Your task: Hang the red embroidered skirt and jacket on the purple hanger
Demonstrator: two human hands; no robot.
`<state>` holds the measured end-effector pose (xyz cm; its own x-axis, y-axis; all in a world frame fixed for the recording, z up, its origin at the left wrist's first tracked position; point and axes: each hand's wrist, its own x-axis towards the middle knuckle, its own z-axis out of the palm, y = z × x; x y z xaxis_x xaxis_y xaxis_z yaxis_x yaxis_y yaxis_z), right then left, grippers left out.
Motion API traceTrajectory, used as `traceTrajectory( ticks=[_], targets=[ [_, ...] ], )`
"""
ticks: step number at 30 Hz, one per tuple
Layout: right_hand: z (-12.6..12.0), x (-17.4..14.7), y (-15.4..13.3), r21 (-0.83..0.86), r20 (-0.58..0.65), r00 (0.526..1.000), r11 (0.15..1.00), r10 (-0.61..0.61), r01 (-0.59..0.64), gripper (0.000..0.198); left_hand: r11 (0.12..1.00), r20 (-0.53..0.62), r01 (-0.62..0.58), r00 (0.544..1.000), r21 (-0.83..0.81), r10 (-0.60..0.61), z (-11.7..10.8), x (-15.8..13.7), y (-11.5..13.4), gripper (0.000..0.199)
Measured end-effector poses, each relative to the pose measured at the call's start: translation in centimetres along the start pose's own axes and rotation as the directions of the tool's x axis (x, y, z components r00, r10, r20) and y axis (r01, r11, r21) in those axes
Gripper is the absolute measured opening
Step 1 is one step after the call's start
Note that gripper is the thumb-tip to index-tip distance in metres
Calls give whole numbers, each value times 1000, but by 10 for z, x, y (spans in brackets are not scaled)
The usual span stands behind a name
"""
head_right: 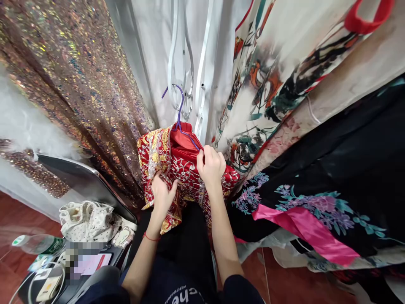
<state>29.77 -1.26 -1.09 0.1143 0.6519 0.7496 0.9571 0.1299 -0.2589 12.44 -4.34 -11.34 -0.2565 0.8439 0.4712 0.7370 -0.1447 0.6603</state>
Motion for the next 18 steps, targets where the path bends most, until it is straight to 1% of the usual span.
traceTrajectory(
  ticks=[4,7,9,11,12,14,16,18],
  targets=[
    [-2,-1,-4,1,16,1000,1000,-1,1,40,998,-101,30,995,49,-25,5,10,-13,61],
    [-2,-4,-9,-20,9,1000,1000,15,-14,41,993,-189,69,981,96,-49,8,19,-20,54],
    [-1,-6,-10,-30,-1,1000,999,23,-23,40,989,-244,70,969,132,-36,8,27,-27,37],
    [2,-7,-9,-24,-29,999,1000,13,-14,39,985,-258,50,966,167,-5,6,36,-37,21],
    [4,-6,-8,-15,-55,998,1000,-1,0,37,981,-250,45,968,190,4,4,40,-42,17],
    [7,-6,-5,9,-125,991,999,-44,46,35,964,-224,63,974,257,-4,-1,51,-52,17],
    [10,-5,-3,22,-192,978,996,-84,90,33,937,-224,112,974,332,-37,-8,65,-59,27],
    [12,-4,-1,27,-223,969,993,-110,119,32,912,-236,142,970,384,-51,-19,88,-63,38]
  ],
)
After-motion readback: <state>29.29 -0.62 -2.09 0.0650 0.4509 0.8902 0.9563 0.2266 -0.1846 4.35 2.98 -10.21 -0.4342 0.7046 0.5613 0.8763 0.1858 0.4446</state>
